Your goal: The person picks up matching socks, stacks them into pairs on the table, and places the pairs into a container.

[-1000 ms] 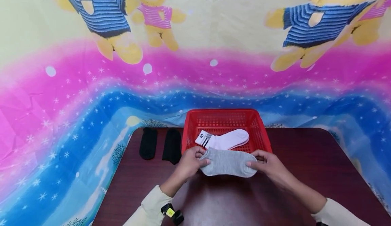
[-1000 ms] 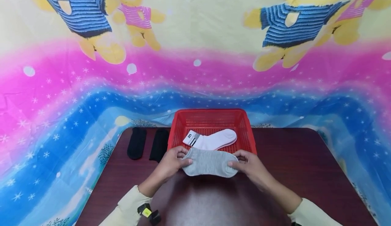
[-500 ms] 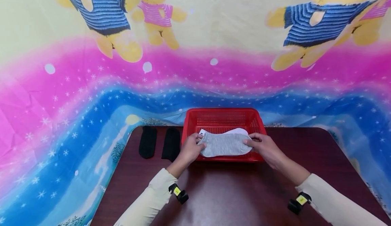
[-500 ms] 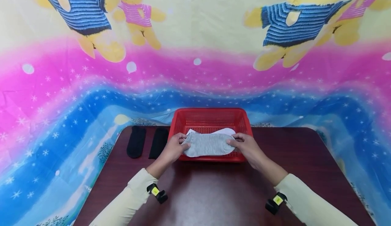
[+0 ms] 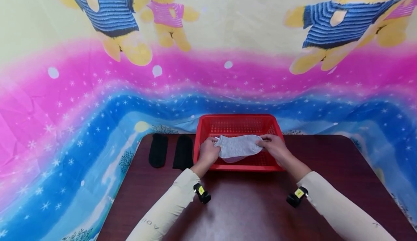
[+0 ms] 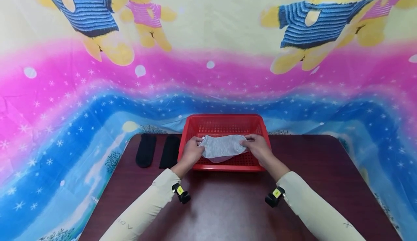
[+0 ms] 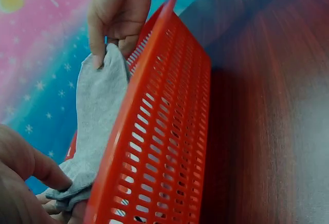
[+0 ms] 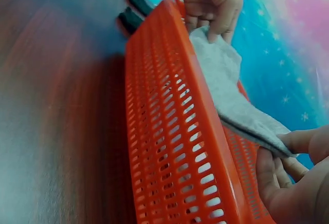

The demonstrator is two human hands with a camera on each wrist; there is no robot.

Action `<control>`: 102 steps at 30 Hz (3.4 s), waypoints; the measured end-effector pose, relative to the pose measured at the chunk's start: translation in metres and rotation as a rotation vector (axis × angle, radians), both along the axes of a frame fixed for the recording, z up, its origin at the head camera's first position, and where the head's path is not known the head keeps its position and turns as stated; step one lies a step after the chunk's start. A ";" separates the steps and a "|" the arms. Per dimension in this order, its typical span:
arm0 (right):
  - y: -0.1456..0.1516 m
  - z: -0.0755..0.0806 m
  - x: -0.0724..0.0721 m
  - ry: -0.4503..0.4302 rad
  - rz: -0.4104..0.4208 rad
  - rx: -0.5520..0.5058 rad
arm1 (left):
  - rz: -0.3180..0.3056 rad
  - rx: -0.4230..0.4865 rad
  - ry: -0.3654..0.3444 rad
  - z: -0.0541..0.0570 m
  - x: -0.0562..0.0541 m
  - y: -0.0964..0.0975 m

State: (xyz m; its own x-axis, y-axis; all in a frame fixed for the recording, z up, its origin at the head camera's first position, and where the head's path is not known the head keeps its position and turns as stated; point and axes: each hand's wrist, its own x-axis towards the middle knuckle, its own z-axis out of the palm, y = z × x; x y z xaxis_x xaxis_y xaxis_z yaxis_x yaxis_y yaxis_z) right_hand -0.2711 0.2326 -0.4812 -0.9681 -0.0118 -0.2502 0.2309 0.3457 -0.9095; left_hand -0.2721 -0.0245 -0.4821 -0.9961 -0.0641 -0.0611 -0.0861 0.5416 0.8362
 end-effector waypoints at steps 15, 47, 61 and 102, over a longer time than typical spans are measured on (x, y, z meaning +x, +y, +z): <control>-0.014 -0.023 -0.034 -0.009 -0.042 0.144 | -0.008 -0.167 0.029 -0.019 -0.031 0.014; 0.020 -0.015 0.020 0.455 0.170 0.604 | -0.318 -0.662 0.294 0.018 0.061 0.000; 0.057 -0.037 0.094 0.941 0.317 0.914 | -0.180 -0.552 0.432 -0.024 0.122 -0.058; 0.063 -0.042 0.097 0.955 0.327 0.916 | -0.145 -0.744 0.272 -0.098 0.045 -0.133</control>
